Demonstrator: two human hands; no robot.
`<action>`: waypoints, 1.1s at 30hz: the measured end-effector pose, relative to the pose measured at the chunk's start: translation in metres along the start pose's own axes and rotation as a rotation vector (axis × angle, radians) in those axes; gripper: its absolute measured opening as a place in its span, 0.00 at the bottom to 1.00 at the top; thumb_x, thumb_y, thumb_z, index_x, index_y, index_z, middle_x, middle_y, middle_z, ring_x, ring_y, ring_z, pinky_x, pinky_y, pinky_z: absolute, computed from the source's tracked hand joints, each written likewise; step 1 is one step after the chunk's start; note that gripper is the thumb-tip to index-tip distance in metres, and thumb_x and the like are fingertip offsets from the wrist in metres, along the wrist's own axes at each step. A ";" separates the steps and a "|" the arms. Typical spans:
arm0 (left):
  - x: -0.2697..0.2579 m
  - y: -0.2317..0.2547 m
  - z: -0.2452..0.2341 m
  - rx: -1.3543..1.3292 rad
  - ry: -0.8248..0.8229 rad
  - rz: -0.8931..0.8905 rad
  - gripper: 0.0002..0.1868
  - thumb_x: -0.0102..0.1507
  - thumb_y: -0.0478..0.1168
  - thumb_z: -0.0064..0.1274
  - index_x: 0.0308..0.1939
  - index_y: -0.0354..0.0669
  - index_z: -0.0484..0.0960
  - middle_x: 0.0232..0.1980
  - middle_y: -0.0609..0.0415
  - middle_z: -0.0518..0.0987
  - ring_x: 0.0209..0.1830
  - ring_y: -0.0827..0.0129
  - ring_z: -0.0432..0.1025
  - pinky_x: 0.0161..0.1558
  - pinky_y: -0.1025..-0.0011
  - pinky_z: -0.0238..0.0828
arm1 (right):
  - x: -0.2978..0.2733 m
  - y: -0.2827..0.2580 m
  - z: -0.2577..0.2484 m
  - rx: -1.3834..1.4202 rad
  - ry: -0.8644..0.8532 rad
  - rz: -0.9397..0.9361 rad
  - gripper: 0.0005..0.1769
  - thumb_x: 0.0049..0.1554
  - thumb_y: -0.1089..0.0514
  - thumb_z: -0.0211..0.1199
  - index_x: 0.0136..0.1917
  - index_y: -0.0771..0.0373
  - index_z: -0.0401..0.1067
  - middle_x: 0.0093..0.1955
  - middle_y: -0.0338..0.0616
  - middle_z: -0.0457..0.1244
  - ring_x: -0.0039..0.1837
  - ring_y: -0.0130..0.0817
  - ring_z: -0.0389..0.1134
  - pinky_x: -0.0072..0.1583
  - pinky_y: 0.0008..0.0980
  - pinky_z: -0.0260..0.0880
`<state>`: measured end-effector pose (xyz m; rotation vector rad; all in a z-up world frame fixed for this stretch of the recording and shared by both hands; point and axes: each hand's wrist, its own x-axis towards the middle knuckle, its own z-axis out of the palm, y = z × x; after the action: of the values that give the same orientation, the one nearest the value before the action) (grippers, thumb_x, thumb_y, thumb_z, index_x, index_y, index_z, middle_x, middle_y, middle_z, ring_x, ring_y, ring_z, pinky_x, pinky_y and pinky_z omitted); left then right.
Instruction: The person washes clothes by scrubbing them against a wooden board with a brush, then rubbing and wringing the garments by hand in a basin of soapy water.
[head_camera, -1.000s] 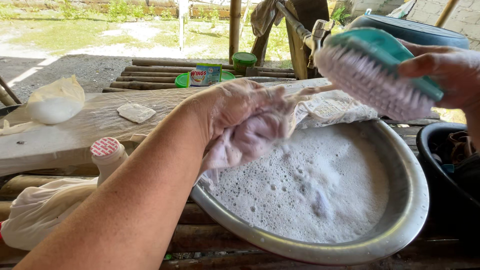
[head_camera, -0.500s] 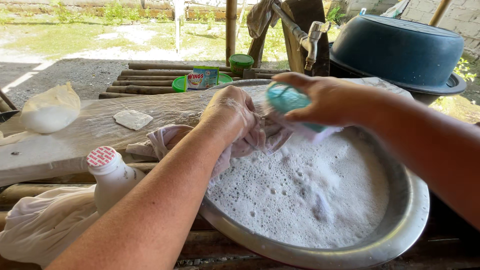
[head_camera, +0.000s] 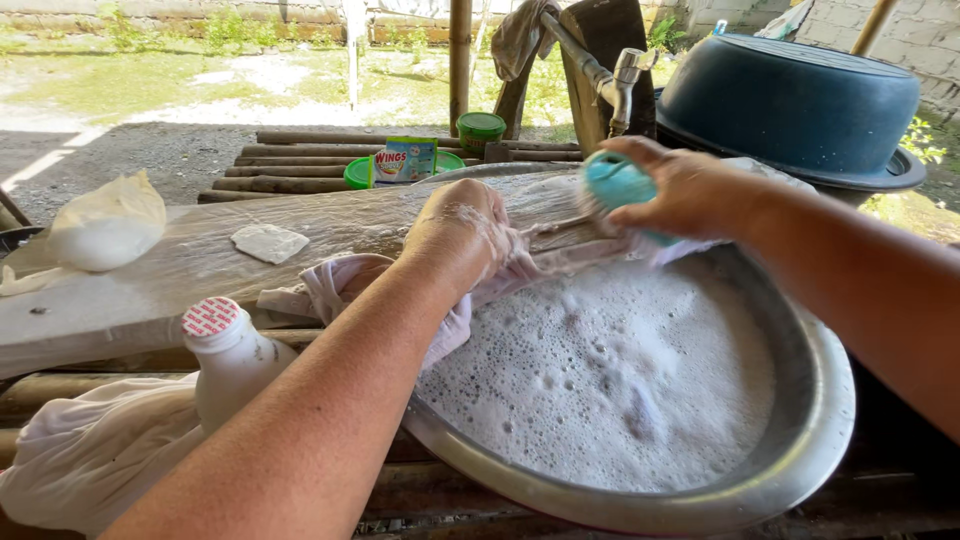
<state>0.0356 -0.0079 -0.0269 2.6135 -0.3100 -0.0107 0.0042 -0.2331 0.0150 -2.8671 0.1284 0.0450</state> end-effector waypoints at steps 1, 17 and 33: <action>0.001 0.002 0.001 -0.011 0.001 -0.007 0.08 0.60 0.44 0.63 0.43 0.53 0.87 0.45 0.53 0.84 0.40 0.67 0.78 0.45 0.69 0.76 | 0.005 0.015 -0.007 -0.052 0.058 0.016 0.52 0.51 0.44 0.69 0.82 0.25 0.46 0.58 0.59 0.69 0.52 0.50 0.74 0.59 0.44 0.77; -0.024 0.027 0.005 -0.764 -0.191 0.228 0.13 0.66 0.42 0.56 0.45 0.35 0.85 0.37 0.48 0.83 0.30 0.73 0.70 0.33 0.71 0.76 | -0.048 0.036 -0.055 1.066 0.342 0.056 0.39 0.46 0.41 0.71 0.68 0.53 0.67 0.59 0.50 0.70 0.58 0.42 0.74 0.59 0.41 0.74; 0.030 -0.011 0.002 0.201 0.280 -0.035 0.13 0.65 0.41 0.56 0.52 0.45 0.80 0.54 0.46 0.81 0.54 0.61 0.77 0.56 0.64 0.75 | -0.001 -0.069 0.021 -0.119 0.083 -0.376 0.51 0.57 0.37 0.72 0.82 0.26 0.42 0.67 0.57 0.63 0.53 0.48 0.67 0.51 0.46 0.73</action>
<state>0.0669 -0.0059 -0.0331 2.7710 -0.1735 0.3890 0.0091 -0.1615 0.0134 -2.9595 -0.4098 -0.1447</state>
